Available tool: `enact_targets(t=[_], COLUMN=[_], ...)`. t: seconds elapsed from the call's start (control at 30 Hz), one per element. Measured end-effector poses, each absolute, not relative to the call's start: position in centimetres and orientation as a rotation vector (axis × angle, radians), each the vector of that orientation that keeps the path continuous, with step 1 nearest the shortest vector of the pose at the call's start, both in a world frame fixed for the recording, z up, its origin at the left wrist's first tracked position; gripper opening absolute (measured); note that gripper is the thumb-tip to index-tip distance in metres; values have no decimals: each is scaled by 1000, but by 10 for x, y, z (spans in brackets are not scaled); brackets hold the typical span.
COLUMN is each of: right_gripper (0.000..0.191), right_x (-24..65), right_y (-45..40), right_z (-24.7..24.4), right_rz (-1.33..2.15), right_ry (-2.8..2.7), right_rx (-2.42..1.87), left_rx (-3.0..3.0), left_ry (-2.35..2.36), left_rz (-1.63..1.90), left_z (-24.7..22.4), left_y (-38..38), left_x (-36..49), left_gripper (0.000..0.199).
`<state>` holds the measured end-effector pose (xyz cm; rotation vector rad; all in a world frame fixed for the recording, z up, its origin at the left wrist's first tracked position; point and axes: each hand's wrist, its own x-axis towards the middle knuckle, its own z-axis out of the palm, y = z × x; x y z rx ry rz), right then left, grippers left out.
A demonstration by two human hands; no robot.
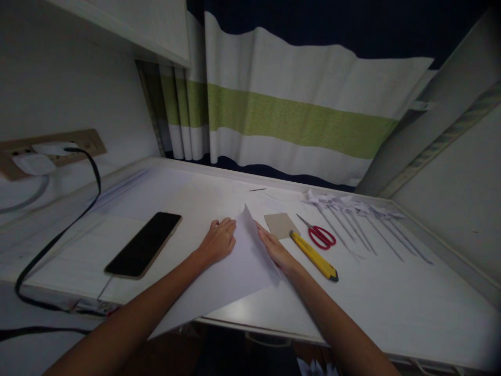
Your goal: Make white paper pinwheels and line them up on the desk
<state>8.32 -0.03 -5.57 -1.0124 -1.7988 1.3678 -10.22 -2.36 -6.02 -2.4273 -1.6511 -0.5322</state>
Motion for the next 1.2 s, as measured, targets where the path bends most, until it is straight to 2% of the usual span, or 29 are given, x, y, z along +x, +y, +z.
enact_targets(t=[0.2, 0.33, 0.63, 1.07, 1.2], right_gripper=[59, 60, 51, 53, 53], right_x=[75, 68, 65, 47, 47], right_y=[-11, -18, -27, -36, -37], right_z=[-47, -49, -48, -57, -57], right_rz=[1331, 1149, 858, 571, 493], right_ry=[-2034, -2249, -2524, -2627, -2654], right_rx=[-908, -933, -850, -849, -853], left_rx=[-2438, -2448, -2573, -2623, -2468], left_ry=[-1614, -1626, -1664, -1717, -1873], left_rz=[-578, -582, -646, -688, -876], left_z=[-63, -63, -66, -72, -71], left_y=[-22, -22, -20, -20, -17], left_x=[-104, -104, -114, -123, -122], left_gripper=[33, 28, 25, 27, 29])
